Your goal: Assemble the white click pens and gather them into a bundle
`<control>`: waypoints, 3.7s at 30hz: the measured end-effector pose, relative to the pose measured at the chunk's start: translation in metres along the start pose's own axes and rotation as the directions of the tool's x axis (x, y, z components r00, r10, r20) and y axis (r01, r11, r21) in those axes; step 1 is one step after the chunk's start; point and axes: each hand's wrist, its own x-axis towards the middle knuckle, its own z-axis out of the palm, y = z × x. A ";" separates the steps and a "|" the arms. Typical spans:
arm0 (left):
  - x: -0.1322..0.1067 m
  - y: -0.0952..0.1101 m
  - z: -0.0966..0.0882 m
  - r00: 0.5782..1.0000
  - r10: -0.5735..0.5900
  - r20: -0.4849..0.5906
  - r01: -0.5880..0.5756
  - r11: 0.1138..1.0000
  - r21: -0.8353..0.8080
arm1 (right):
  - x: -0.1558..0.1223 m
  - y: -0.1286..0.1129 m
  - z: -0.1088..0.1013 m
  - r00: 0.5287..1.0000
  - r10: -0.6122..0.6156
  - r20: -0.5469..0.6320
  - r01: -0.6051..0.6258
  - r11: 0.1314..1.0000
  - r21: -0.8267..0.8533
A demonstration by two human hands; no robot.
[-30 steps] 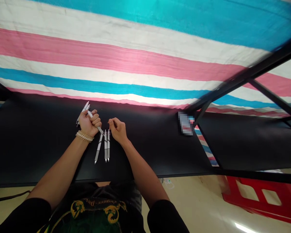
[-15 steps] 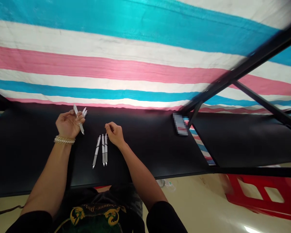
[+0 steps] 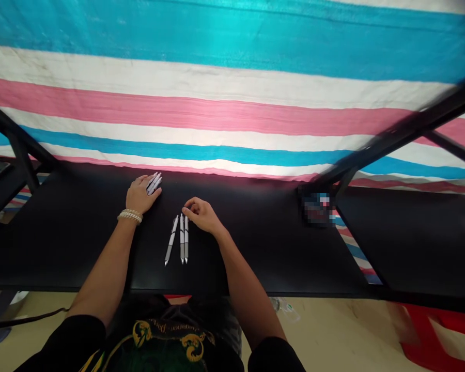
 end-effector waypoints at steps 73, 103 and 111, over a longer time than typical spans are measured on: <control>-0.014 0.076 0.016 0.896 -0.381 0.229 0.247 -0.002 -0.969 | 0.004 -0.006 0.025 0.932 -0.008 -0.361 0.100 0.966 0.237; -0.014 0.080 0.017 0.893 -0.400 0.205 0.215 -0.019 -0.976 | 0.000 -0.005 0.022 0.800 -0.387 -0.460 0.205 0.895 -0.396; -0.020 0.090 0.018 0.925 -0.312 0.218 0.237 0.024 -0.971 | -0.002 -0.009 0.030 0.755 -0.435 -0.491 0.323 0.898 -0.298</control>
